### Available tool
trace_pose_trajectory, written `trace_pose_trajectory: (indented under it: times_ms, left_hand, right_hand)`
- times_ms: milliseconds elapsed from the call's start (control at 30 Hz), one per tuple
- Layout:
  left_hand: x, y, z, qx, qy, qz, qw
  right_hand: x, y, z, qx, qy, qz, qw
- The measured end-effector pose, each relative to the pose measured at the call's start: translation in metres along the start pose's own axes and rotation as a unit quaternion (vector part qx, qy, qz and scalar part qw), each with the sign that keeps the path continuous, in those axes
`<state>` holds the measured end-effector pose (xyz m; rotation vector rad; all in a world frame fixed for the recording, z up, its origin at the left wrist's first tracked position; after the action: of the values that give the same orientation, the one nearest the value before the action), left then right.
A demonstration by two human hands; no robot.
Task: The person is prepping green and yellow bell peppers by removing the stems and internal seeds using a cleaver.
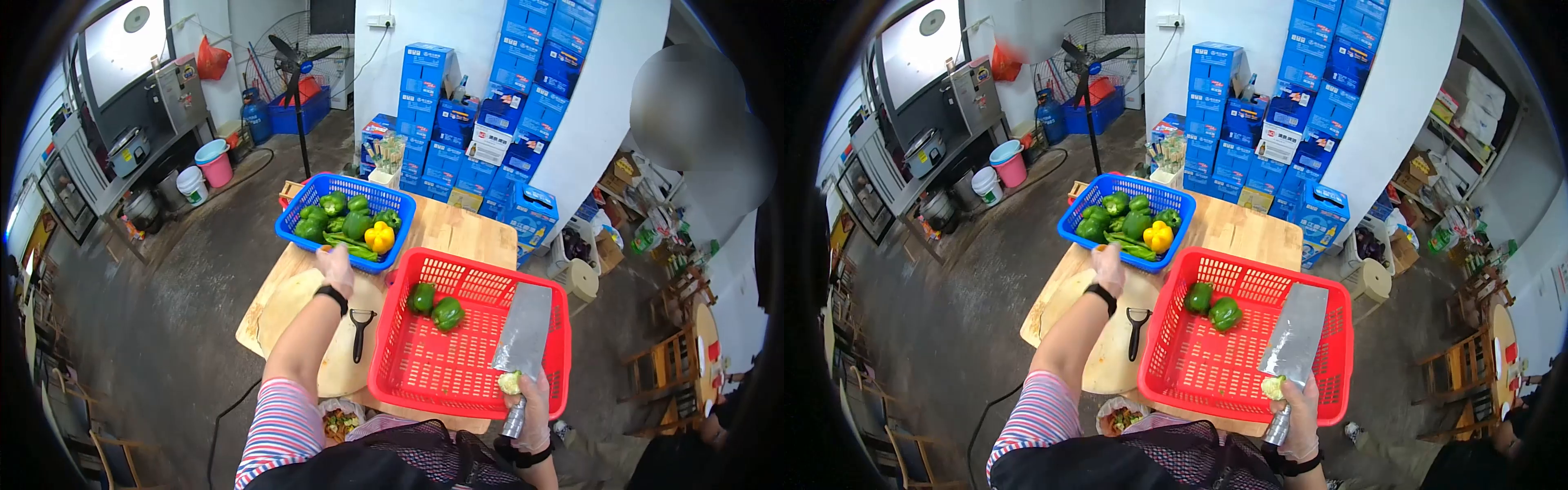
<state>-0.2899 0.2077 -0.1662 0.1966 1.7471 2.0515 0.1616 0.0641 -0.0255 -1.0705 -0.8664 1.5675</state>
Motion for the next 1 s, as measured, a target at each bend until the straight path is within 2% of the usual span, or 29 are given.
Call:
trace_pose_trajectory:
  times_ms: [33, 67, 100, 133, 167, 200, 233, 267, 367, 433, 533, 600, 667, 733, 767, 800, 833, 867, 900, 933, 1000]
  left_hand:
    - [-0.022, -0.003, 0.001, -0.056, -0.057, 0.021, 0.997]
    - [-0.077, 0.022, 0.002, -0.096, -0.144, 0.059, 0.983]
    - [-0.133, 0.055, 0.001, -0.074, -0.218, 0.04, 0.972]
    - [-0.172, 0.052, 0.002, -0.012, -0.324, 0.073, 0.943]
    - [-0.221, 0.056, 0.0, -0.013, -0.469, 0.031, 0.883]
    - [-0.264, 0.082, -0.008, 0.107, -0.521, 0.143, 0.834]
    - [-0.298, 0.112, -0.015, 0.123, -0.546, 0.248, 0.791]
    - [-0.316, 0.117, -0.017, 0.106, -0.536, 0.326, 0.771]
    - [-0.341, 0.111, -0.026, 0.171, -0.511, 0.35, 0.766]
    - [-0.349, 0.096, -0.029, 0.222, -0.507, 0.354, 0.754]
    - [-0.353, 0.088, -0.044, 0.209, -0.486, 0.299, 0.794]
    - [-0.351, 0.079, -0.059, 0.138, -0.47, 0.277, 0.826]
    - [-0.349, 0.077, -0.079, 0.124, -0.443, 0.212, 0.862]
    - [-0.345, 0.053, -0.112, -0.037, -0.342, 0.04, 0.938]
    - [-0.337, 0.041, -0.136, -0.003, -0.291, 0.01, 0.957]
    - [-0.334, 0.031, -0.165, -0.035, -0.198, -0.081, 0.976]
    - [-0.328, 0.014, -0.194, -0.03, -0.127, -0.079, 0.988]
    - [-0.326, 0.0, -0.222, -0.016, -0.068, -0.119, 0.99]
    - [-0.32, -0.028, -0.251, 0.02, 0.003, -0.102, 0.995]
    - [-0.319, -0.046, -0.27, -0.011, 0.039, -0.139, 0.99]
    - [-0.31, -0.098, -0.306, 0.072, 0.076, -0.184, 0.977]
  right_hand:
    - [0.003, 0.0, 0.005, -0.006, -0.01, -0.001, 1.0]
    - [0.005, -0.001, 0.009, -0.014, -0.019, -0.001, 1.0]
    - [0.008, 0.001, 0.015, -0.008, -0.029, 0.005, 1.0]
    - [0.011, 0.004, 0.02, -0.011, -0.033, 0.01, 0.999]
    - [0.014, 0.007, 0.025, -0.035, -0.038, 0.0, 0.999]
    - [0.017, 0.009, 0.029, -0.059, -0.043, -0.009, 0.997]
    - [0.02, 0.012, 0.033, -0.059, -0.06, -0.008, 0.996]
    - [0.019, 0.01, 0.042, -0.065, -0.083, -0.008, 0.994]
    - [0.029, 0.03, 0.038, -0.103, -0.128, -0.064, 0.984]
    - [0.026, 0.033, 0.041, -0.103, -0.157, -0.044, 0.981]
    - [0.022, 0.037, 0.045, -0.116, -0.214, -0.034, 0.969]
    - [0.018, 0.041, 0.049, -0.099, -0.286, -0.049, 0.952]
    - [0.018, 0.049, 0.047, -0.114, -0.295, -0.039, 0.948]
    - [0.014, 0.055, 0.045, -0.174, -0.285, 0.041, 0.942]
    - [0.014, 0.056, 0.043, -0.176, -0.263, 0.002, 0.949]
    - [0.014, 0.049, 0.041, -0.19, -0.24, -0.001, 0.952]
    - [0.017, 0.045, 0.038, -0.194, -0.229, -0.014, 0.954]
    - [0.02, 0.041, 0.033, -0.197, -0.214, -0.027, 0.956]
    - [0.021, 0.036, 0.029, -0.189, -0.2, -0.037, 0.961]
    - [0.022, 0.029, 0.025, -0.181, -0.187, -0.049, 0.964]
    - [0.026, 0.023, 0.018, -0.21, -0.17, -0.055, 0.961]
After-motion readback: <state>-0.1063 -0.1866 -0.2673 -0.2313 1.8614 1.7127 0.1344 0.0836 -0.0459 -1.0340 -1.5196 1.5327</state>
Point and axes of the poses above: each hand's wrist, its own x-axis towards the middle knuckle, its own z-axis out of the palm, y = z × x, the point moved 5 cm from there along x, towards the middle knuckle, and after that the axes turned 4 degrees about -x, right-handed, at the moved point
